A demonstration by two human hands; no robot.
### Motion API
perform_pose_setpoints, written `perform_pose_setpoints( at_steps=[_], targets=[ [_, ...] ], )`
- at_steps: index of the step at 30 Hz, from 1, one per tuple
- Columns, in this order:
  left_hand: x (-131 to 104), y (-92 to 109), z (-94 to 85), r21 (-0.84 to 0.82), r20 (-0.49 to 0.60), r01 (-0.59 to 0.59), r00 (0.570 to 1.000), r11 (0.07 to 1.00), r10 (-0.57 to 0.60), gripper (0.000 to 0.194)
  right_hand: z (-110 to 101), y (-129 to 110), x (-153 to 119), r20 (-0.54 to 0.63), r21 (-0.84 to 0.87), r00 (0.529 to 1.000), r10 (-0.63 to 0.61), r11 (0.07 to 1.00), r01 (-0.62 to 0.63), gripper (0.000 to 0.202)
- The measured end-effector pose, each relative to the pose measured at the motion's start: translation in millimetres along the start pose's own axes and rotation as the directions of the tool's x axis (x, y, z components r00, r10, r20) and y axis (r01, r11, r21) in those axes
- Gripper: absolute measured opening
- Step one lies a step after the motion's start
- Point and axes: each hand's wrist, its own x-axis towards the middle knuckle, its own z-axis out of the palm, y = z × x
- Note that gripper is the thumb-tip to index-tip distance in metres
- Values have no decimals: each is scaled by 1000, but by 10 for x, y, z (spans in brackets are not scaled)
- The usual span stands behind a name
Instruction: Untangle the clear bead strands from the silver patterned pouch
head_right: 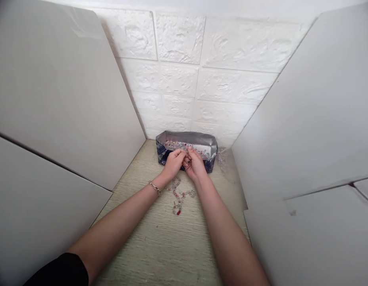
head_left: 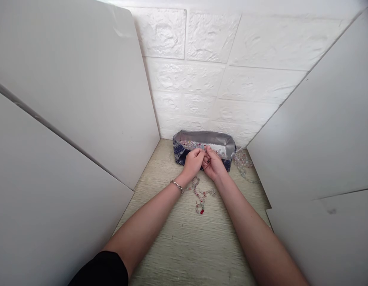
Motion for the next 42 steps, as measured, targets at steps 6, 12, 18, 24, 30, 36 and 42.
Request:
perform_pose_setpoints(
  at_steps=[6, 12, 18, 24, 30, 36, 42],
  targets=[
    [-8, -2, 3, 14, 15, 2, 1000, 1000, -2, 20, 24, -2, -6, -47, -8, 999, 9, 1000, -9, 21],
    [-23, 29, -2, 25, 2, -13, 1000, 1000, 13, 19, 68, -29, -37, -80, 22, 996, 44, 999, -42, 29],
    [-37, -3, -5, 41, 21, -20, 1000, 999, 19, 20, 63, -39, -57, -70, 46, 996, 59, 997, -56, 25],
    [-32, 8, 5, 32, 11, -21, 1000, 999, 21, 18, 63, -60, -64, -86, 38, 993, 84, 996, -82, 13],
    [-28, 8, 2, 73, -6, -38, 999, 997, 39, 19, 17, -32, -28, -88, 37, 994, 61, 998, -58, 13],
    [-42, 68, 1, 39, -2, -29, 1000, 999, 29, 17, -22, -19, -16, 9, -13, 996, 84, 996, -84, 27],
    [-45, 69, -1, 35, 22, -32, 999, 999, 31, 18, -24, 2, 0, 26, -44, 999, 44, 998, -43, 33]
  ],
)
